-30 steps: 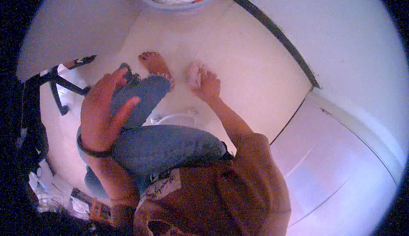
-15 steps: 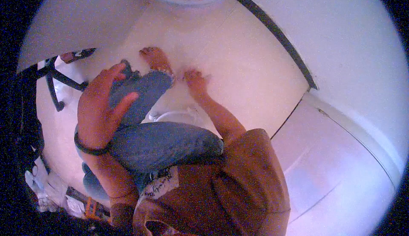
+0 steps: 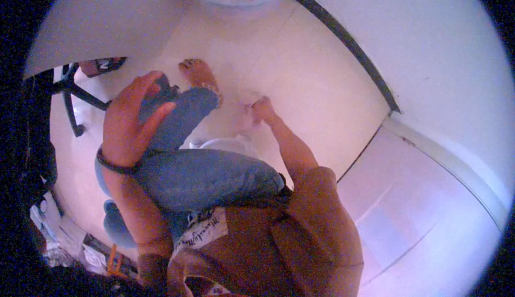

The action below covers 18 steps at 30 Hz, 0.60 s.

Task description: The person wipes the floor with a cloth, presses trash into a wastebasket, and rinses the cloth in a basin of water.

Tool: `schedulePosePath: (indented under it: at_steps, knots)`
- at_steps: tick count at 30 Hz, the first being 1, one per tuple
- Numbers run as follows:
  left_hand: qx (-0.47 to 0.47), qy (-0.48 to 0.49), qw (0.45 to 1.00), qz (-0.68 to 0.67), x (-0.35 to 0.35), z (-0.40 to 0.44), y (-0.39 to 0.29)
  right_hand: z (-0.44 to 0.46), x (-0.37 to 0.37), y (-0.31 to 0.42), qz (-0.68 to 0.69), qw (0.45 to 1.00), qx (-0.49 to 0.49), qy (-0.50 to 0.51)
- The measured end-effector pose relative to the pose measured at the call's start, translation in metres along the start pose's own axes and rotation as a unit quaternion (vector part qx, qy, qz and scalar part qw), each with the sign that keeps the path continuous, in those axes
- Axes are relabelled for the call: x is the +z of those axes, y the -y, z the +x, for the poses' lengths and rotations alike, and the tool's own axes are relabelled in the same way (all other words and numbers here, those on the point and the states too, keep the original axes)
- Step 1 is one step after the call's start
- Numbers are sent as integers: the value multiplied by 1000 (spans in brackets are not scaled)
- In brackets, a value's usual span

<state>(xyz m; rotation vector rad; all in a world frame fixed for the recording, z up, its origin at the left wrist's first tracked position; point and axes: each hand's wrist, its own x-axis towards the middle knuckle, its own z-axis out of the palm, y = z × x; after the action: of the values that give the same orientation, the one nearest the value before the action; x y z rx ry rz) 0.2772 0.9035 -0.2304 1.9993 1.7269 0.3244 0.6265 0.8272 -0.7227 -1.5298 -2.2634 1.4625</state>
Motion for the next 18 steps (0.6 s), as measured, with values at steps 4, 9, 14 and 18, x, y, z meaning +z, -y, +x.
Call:
schedulePosePath:
  at_steps: [4,9,14,18]
  knots:
    - [22,-25,999,4,4,1,-11,-20,-63,12,44,958,191,-210]
    - [40,-48,998,4,4,2,-11,-43,-114,107,-309,913,147,-220]
    - [43,-49,998,10,5,3,-13,-63,-103,120,-301,929,157,-149]
    - [33,-40,999,7,5,2,-12,-82,-86,103,-273,946,152,-85]
